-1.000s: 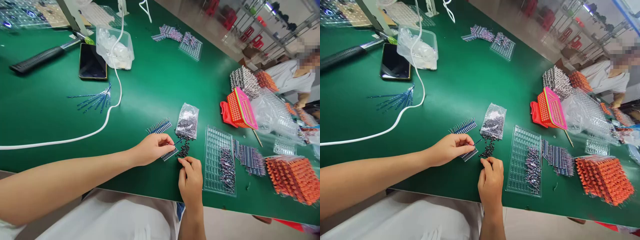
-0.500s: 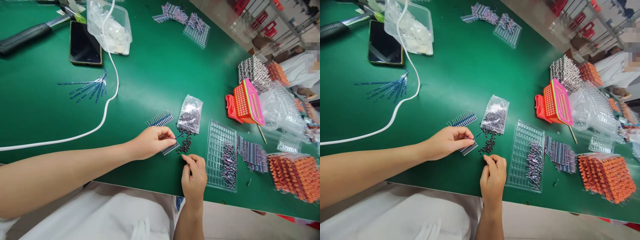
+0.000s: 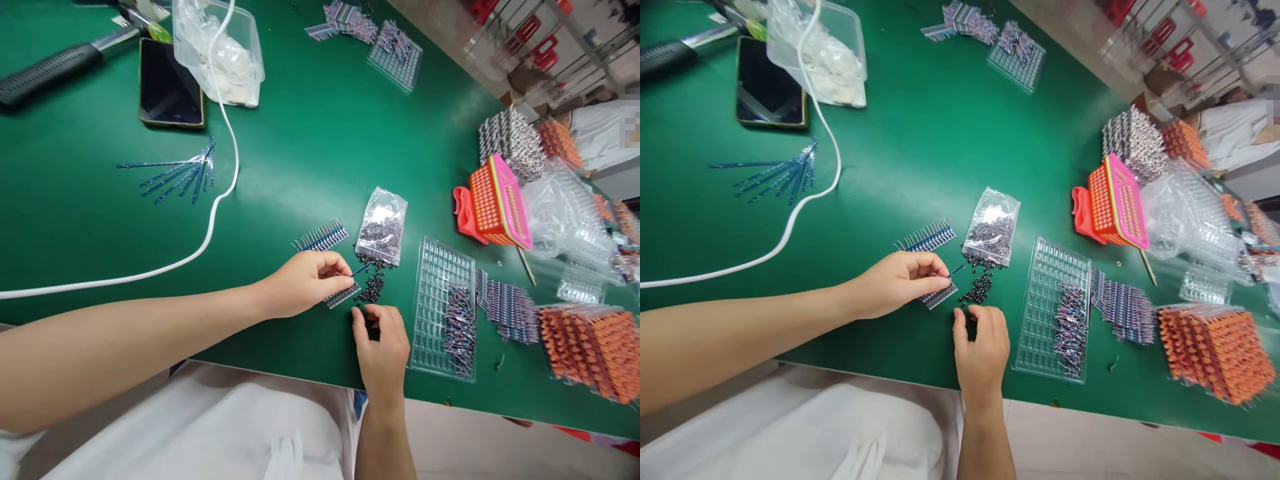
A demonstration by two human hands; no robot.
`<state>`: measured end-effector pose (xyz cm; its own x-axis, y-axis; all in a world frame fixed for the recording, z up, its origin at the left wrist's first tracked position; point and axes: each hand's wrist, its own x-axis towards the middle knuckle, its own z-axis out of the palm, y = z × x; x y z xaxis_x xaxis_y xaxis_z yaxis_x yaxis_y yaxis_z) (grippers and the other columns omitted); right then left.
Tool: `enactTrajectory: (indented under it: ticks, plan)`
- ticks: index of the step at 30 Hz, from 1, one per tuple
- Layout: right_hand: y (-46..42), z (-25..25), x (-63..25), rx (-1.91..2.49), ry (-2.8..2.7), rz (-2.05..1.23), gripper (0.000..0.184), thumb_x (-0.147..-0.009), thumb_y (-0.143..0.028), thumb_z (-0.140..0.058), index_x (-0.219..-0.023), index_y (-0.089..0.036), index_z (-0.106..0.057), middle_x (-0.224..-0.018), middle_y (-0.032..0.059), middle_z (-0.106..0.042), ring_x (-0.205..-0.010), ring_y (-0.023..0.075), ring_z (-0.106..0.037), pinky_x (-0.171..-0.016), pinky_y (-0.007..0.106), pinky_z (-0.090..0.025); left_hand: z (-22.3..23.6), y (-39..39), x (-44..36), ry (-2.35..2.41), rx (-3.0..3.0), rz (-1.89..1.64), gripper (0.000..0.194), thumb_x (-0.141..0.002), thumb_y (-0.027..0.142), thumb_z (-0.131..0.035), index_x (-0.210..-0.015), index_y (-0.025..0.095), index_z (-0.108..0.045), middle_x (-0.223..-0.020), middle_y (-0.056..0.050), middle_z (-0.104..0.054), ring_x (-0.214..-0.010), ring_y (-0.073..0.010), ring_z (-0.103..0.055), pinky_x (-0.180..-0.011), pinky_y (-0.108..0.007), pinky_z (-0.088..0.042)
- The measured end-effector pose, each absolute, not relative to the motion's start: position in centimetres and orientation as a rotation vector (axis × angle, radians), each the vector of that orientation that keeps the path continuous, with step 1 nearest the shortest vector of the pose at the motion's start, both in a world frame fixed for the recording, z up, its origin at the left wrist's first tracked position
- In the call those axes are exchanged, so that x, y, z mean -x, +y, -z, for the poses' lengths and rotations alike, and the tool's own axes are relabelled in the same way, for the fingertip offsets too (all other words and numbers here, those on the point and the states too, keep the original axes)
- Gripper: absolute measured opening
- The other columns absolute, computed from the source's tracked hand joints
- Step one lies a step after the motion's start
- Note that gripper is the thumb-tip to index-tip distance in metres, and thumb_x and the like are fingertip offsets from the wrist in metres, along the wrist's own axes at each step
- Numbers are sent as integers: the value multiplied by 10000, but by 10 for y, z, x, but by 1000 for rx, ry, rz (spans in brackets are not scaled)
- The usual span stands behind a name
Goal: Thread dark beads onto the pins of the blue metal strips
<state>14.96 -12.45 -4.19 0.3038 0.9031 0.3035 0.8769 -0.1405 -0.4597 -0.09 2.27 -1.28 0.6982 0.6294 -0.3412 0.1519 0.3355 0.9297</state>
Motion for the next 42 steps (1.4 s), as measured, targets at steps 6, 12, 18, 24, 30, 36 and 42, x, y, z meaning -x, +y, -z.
enactTrajectory:
  ticks: [6,12,18,24,30,36,42]
  plan:
    - [-119,41,-148,2037,-1588,-98,94,-961,-269,-584,-929,-194,-629,-822,32,-633,-780,159,-568,-707,294,-474,12,23,1,773,-1203,-354,184,-806,340,-668,-822,162,-623,-712,16,-606,-686,-137,-565,-655,-271,-433]
    - [-117,39,-148,2045,-1595,-122,117,-972,-264,-558,-915,-194,-632,-811,33,-636,-776,165,-568,-704,300,-472,10,23,1,775,-1214,-352,178,-798,338,-671,-818,167,-624,-716,14,-612,-694,-143,-574,-661,-275,-441]
    - [-118,41,-149,2033,-1609,-110,136,-983,-248,-526,-933,-196,-641,-824,39,-646,-780,164,-575,-707,302,-477,12,22,1,773,-1226,-358,177,-803,343,-669,-816,171,-629,-715,10,-626,-697,-151,-591,-662,-278,-458]
    - [-119,44,-150,2025,-1661,-47,113,-974,-211,-536,-928,-191,-637,-810,33,-646,-759,155,-564,-703,295,-474,13,23,1,769,-1252,-359,186,-806,350,-670,-825,168,-636,-724,4,-629,-699,-152,-587,-666,-279,-459]
    - [-119,44,-149,2034,-1587,-74,114,-946,-220,-569,-854,-198,-633,-763,5,-626,-687,128,-556,-640,266,-462,11,23,1,767,-1280,-365,170,-821,336,-655,-811,167,-636,-705,10,-622,-684,-148,-585,-652,-274,-454]
    - [-126,32,-144,1849,-1453,-15,53,-903,-161,-627,-890,-212,-627,-779,-3,-637,-665,112,-576,-613,249,-488,10,15,3,597,-1153,-334,131,-836,300,-678,-851,174,-643,-990,-61,-758,-983,-202,-692,-853,-321,-514]
    - [-127,27,-140,1699,-1509,158,181,-881,-99,-660,-1003,-227,-622,-822,20,-658,-731,131,-619,-630,269,-521,7,3,6,408,-969,-294,128,-831,267,-716,-860,172,-636,-1074,-76,-759,-1053,-193,-687,-888,-314,-508]
